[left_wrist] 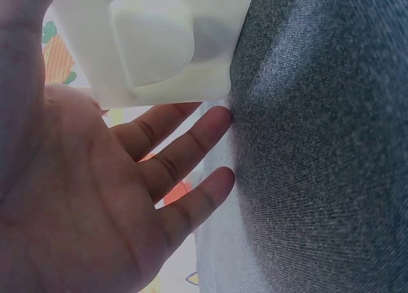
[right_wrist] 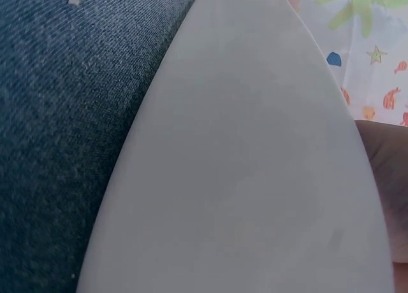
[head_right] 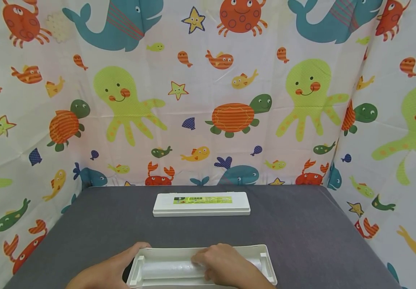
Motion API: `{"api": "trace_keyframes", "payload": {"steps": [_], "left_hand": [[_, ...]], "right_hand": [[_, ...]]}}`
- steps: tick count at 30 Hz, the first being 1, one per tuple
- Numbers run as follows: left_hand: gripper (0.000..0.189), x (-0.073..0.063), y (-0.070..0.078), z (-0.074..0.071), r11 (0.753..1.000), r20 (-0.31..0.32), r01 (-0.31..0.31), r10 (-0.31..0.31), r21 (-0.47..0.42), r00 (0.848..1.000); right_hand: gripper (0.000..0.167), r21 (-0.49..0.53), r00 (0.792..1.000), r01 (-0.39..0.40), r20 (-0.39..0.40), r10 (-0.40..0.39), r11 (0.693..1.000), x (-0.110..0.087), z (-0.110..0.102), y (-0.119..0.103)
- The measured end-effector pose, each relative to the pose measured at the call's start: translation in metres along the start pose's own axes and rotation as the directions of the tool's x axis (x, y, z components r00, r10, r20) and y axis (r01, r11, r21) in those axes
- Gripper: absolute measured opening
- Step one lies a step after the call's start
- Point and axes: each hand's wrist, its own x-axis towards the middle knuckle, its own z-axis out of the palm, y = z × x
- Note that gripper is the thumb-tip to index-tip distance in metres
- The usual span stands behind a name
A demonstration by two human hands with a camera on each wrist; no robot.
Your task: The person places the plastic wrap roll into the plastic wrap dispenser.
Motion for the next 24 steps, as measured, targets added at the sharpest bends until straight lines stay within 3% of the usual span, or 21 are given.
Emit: {"api": "trace_keyframes", "payload": {"steps": [18,24], "left_hand": [[0.091,0.0005,-0.0027,0.0028,0.999,0.014,0.003,-0.003,-0.053,1.0],[0.086,0.0013,-0.0023,0.0001,1.0,0.006,0.01,-0.009,-0.025,1.0]], "right_hand": [[0.047,-0.013,0.999,0.039,-0.031,-0.039,0.999,-0.0029,0.0009,0.0018],[0.049,-0.015,0.999,0.02,-0.04,-0.02,1.0,-0.004,-0.0022,0.0014]]}}
